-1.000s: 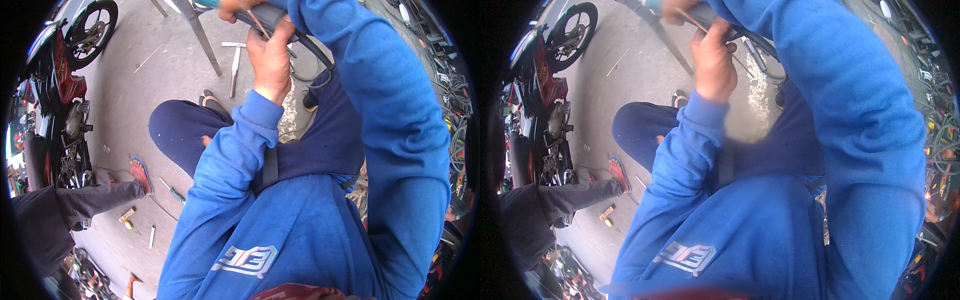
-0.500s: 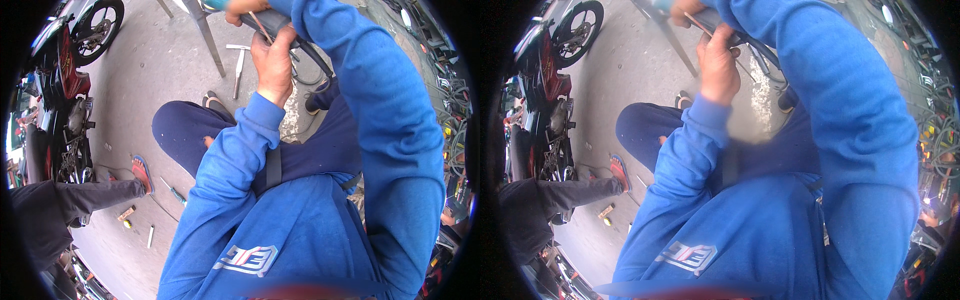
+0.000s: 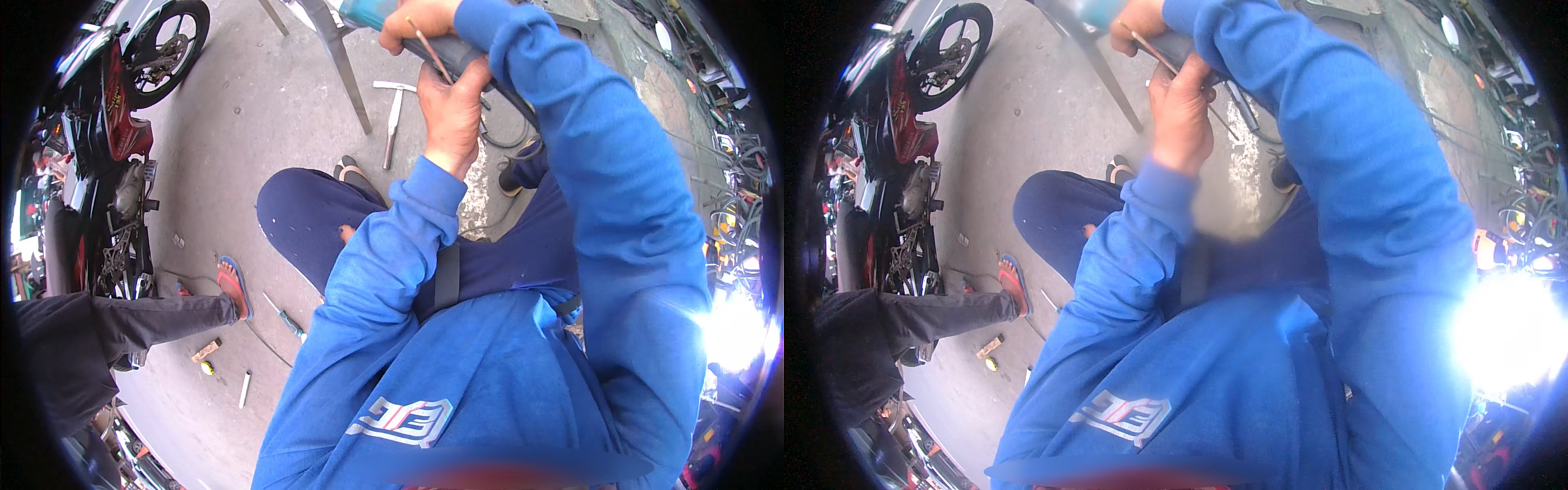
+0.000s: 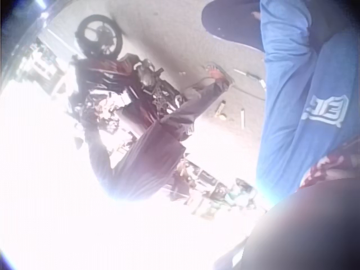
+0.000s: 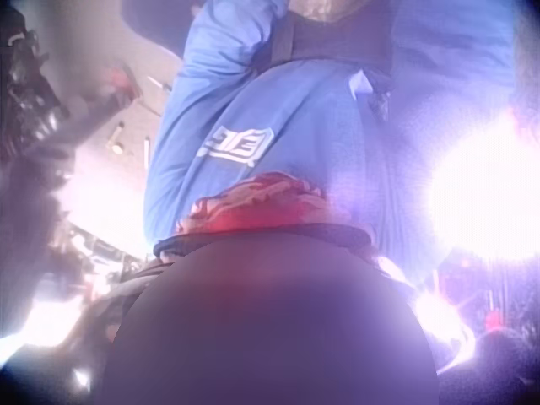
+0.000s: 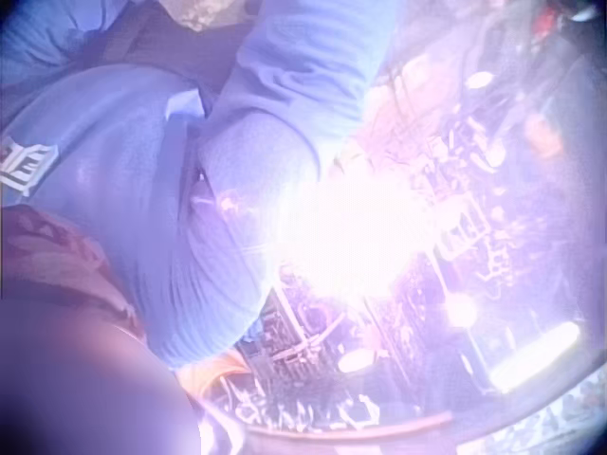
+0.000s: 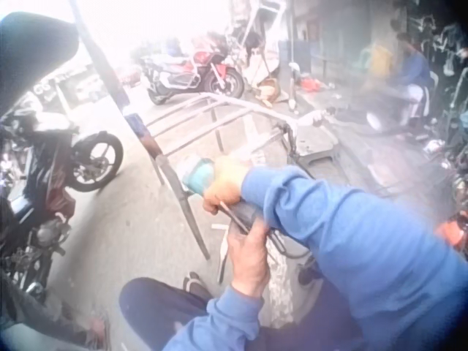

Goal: The person sits on the ground and uses an angle grinder to smooth a metal frame, then switches to a welding torch to join metal pieces. The person handles a welding rod and a metal frame throughout the process.

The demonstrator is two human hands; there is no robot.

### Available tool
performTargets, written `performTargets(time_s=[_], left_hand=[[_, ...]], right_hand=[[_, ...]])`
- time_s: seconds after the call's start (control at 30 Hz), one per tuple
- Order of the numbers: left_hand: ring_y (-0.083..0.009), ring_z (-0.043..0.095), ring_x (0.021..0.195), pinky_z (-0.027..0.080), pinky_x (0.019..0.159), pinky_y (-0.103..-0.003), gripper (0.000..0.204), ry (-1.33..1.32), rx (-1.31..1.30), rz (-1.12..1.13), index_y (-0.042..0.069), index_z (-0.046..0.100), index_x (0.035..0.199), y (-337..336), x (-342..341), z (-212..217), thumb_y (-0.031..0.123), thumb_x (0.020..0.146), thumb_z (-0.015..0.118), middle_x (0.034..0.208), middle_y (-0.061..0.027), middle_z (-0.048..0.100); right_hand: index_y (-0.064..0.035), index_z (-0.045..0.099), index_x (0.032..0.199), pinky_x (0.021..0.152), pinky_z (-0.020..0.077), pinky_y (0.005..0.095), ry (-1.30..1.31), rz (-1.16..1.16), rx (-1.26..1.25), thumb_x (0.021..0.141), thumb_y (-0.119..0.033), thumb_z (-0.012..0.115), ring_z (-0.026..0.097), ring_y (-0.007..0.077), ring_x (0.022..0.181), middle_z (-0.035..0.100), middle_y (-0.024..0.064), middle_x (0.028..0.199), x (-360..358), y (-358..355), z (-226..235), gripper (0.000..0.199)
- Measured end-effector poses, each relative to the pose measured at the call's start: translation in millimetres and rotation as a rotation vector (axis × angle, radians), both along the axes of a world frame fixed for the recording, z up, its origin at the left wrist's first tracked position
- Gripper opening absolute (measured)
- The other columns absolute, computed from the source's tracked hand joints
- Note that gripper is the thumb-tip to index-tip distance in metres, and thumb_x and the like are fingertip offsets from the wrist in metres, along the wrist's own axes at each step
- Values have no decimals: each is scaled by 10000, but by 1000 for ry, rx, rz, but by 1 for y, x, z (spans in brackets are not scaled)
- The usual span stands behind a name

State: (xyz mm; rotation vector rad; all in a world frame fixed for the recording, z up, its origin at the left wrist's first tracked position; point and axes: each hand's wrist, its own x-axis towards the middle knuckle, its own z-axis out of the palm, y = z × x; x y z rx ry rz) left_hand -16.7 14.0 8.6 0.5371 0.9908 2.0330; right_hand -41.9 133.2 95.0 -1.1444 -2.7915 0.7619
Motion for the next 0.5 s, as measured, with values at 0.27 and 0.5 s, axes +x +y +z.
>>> performTargets(time_s=[0.27,0.5], left_hand=[[-224,645,962,543,819,-339,769,240,-153,10,-61,459,1181,9,-12,-39,160,584,891,1067,-146,635],[-232,592,1099,478,937,-363,873,448,-265,147,-18,424,1273,-10,-13,-84,178,575,910,1205,-154,578]], right_hand=[[105,599,1046,756,534,375,421,-94,24,528,-319,826,680,303,834,685,227,903,26,-3,-61,707],[85,512,1118,845,529,408,481,-159,-47,584,-270,814,672,360,933,668,245,979,26,-35,-100,709]])
